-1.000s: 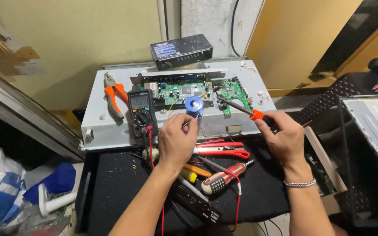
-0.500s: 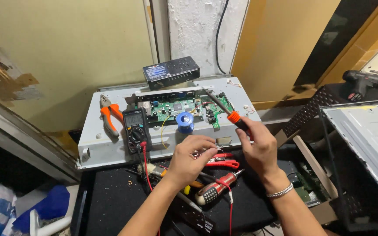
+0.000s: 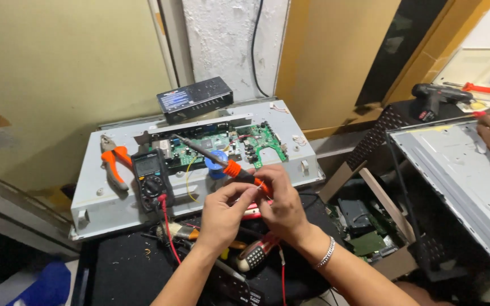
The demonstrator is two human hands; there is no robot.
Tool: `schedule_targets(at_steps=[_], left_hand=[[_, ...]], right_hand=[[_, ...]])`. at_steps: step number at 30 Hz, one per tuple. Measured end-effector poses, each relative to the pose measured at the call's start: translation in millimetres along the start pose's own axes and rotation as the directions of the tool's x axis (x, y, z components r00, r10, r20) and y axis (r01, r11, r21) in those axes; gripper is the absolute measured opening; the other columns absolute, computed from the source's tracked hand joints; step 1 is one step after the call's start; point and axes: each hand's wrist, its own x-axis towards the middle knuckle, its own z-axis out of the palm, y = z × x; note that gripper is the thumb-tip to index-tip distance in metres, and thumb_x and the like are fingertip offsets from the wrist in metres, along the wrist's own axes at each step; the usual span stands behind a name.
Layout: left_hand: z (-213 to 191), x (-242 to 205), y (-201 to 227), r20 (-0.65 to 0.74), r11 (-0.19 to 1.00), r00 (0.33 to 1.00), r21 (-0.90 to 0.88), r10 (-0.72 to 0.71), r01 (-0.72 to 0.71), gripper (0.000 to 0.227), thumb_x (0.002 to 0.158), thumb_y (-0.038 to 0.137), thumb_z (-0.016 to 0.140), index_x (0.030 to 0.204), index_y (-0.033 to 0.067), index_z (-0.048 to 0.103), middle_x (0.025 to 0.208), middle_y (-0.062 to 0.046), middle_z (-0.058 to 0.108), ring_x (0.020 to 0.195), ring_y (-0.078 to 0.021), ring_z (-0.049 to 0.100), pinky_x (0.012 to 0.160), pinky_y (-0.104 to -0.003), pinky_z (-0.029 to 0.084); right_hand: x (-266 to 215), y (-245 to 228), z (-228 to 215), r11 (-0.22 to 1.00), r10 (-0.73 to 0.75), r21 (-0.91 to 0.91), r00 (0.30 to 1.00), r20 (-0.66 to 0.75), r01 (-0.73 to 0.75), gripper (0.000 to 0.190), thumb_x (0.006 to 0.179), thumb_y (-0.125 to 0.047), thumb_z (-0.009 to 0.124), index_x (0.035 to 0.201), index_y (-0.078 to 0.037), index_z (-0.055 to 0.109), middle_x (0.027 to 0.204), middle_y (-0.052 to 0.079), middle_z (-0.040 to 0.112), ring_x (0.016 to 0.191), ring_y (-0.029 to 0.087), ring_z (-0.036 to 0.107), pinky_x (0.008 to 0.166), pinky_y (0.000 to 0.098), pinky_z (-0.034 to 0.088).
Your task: Soldering electronic components on a circuit board using a soldering iron and solder wire.
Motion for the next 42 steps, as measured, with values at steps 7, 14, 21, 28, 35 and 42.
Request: schedule_targets(at_steps=[7, 14, 21, 28, 35, 42], left_hand=[[-4, -1, 15, -0.092, 0.995, 0.992, -0.052, 0.083, -0.088, 0.014, 0.090, 0.016, 0.072, 0.092, 0.0042, 0.080, 0.114, -0.008, 0.078, 0.109, -0.0167, 0.072, 0.094, -0.029, 0.059], [-18, 2, 10, -0.156, 0.964, 0.982, -0.229, 0.103, -0.137, 0.016, 0.093, 0.012, 0.069, 0.097, -0.0018, 0.075, 0.119, -0.015, 0.075, 0.107, -0.0201, 0.070, 0.094, -0.029, 0.058], [-26, 3, 5, -0.137, 0.943, 0.973, -0.253, 0.186, -0.216, 0.017, 0.095, 0.015, 0.068, 0.096, -0.0009, 0.073, 0.120, -0.017, 0.073, 0.107, -0.0212, 0.068, 0.089, -0.030, 0.057], [-17, -2, 12, 0.012, 0.921, 0.996, -0.382, 0.088, -0.076, 0.020, 0.093, 0.011, 0.068, 0.097, -0.0083, 0.071, 0.116, -0.020, 0.073, 0.063, -0.0239, 0.067, 0.056, -0.034, 0.064], [-15, -6, 22, 0.018, 0.980, 0.993, -0.164, 0.115, -0.111, 0.017, 0.092, 0.016, 0.071, 0.095, -0.0005, 0.076, 0.082, -0.008, 0.076, 0.072, -0.0155, 0.070, 0.071, -0.028, 0.062], [-19, -8, 37, 0.195, 0.964, 0.961, -0.218, 0.196, -0.152, 0.009, 0.092, 0.016, 0.070, 0.097, 0.0125, 0.076, 0.150, -0.018, 0.058, 0.144, -0.0348, 0.052, 0.118, -0.050, 0.044]], right_hand=[[-3, -30, -1, 0.930, 0.210, 0.287, 0.973, 0.091, -0.228, 0.046, 0.092, 0.003, 0.062, 0.134, 0.000, 0.044, 0.113, 0.017, 0.063, 0.105, 0.024, 0.071, 0.098, 0.0331, 0.061], [-13, -41, -17, 0.967, -0.149, 0.226, 0.983, 0.106, 0.122, 0.017, 0.103, -0.021, 0.057, 0.103, -0.004, 0.062, 0.091, 0.011, 0.061, 0.079, 0.025, 0.059, 0.075, 0.0359, 0.050], [-19, 3, 17, 0.454, 0.296, 0.594, 0.742, 0.602, -0.664, 0.043, 0.097, -0.041, 0.065, 0.114, -0.001, 0.065, 0.086, 0.005, 0.065, 0.078, 0.011, 0.059, 0.066, 0.0233, 0.050], [-7, -11, 7, 0.288, 0.240, 0.797, 0.846, 0.477, -0.531, 0.092, 0.091, -0.046, 0.077, 0.159, 0.001, 0.035, 0.095, 0.004, 0.063, 0.073, 0.013, 0.053, 0.077, 0.0290, 0.047], [-15, 0, 7, 0.334, 0.386, 0.781, 0.832, 0.398, -0.528, 0.069, 0.095, -0.033, 0.071, 0.152, 0.000, 0.049, 0.113, 0.013, 0.068, 0.069, 0.015, 0.053, 0.064, 0.0276, 0.049], [-4, 11, -6, 0.185, 0.447, 0.912, 0.858, 0.252, -0.365, 0.067, 0.098, -0.028, 0.070, 0.153, 0.001, 0.044, 0.100, 0.018, 0.066, 0.082, 0.023, 0.062, 0.071, 0.0321, 0.049]])
